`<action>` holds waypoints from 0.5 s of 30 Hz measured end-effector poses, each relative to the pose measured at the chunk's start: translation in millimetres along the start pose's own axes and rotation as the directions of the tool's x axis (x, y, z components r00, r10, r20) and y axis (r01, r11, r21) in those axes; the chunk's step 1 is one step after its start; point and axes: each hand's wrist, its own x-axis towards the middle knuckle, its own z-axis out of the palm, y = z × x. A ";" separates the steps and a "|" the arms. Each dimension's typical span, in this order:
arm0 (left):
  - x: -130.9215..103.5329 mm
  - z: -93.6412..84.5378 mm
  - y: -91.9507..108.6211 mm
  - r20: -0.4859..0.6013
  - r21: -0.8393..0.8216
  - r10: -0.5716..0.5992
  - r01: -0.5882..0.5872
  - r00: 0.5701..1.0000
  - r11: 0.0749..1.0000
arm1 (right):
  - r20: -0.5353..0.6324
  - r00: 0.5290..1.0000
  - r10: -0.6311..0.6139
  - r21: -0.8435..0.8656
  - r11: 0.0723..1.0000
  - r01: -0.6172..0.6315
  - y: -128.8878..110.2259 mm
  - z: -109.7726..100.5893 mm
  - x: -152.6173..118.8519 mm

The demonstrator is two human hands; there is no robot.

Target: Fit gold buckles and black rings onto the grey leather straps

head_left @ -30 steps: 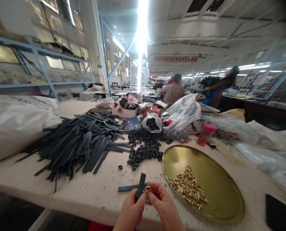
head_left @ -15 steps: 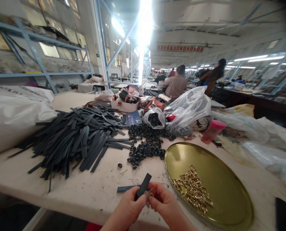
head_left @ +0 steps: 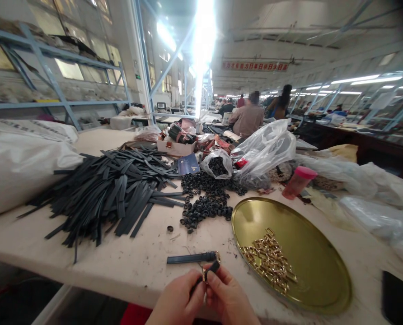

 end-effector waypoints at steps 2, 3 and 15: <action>-3.2 6.5 -0.5 -0.001 -0.148 -0.030 0.030 1.000 0.989 | -0.014 0.985 -0.174 -0.178 0.969 0.169 5.4 -1.8 -6.3; -5.1 10.2 -2.0 -0.004 -0.222 -0.059 0.057 0.998 0.973 | -0.011 0.968 -0.249 -0.250 0.938 0.239 6.4 -1.9 -10.2; -15.9 28.4 -9.4 0.066 -0.518 -0.211 0.215 0.975 0.828 | 0.091 0.965 -0.245 -0.338 0.904 0.261 4.7 6.3 -35.5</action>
